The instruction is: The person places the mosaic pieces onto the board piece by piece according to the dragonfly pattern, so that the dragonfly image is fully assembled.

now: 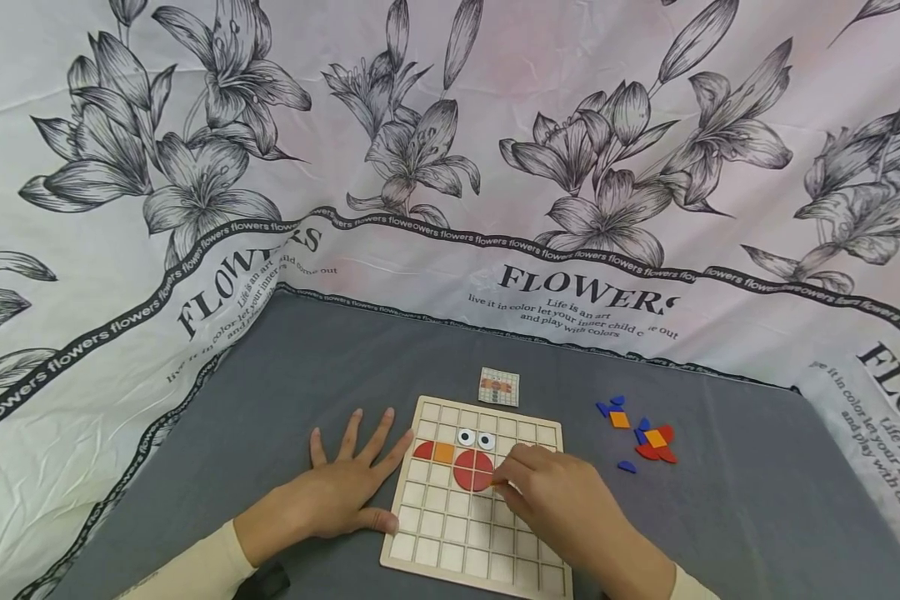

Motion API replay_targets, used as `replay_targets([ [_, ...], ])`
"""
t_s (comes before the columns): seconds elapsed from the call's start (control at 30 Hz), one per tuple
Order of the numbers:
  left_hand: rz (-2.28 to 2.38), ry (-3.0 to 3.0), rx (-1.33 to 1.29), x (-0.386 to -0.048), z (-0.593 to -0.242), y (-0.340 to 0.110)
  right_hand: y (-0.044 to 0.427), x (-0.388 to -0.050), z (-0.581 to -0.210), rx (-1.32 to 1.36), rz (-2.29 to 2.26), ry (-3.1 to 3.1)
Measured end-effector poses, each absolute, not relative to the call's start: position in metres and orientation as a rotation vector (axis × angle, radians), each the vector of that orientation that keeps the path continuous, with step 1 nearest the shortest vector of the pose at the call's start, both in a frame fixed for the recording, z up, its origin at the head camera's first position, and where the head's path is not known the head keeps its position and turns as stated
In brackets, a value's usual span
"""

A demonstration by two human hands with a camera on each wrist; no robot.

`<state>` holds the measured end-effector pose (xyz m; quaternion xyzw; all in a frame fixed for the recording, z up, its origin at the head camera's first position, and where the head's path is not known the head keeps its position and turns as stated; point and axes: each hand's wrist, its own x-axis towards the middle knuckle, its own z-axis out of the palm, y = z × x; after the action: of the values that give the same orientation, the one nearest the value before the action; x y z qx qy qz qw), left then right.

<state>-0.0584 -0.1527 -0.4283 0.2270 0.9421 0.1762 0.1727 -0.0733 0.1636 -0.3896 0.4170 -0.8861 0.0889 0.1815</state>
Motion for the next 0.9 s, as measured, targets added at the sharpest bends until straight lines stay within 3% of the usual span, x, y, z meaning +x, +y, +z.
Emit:
replay_targets([
  [0.4, 0.443, 2.684, 0.588, -0.056, -0.424, -0.150, 0.108, -0.079, -0.399, 1.259, 0.084, -2.457],
  [0.9, 0.429, 2.686, 0.580, -0.056, -0.425, -0.150, 0.091, -0.086, -0.411, 1.284, -0.127, -2.494],
])
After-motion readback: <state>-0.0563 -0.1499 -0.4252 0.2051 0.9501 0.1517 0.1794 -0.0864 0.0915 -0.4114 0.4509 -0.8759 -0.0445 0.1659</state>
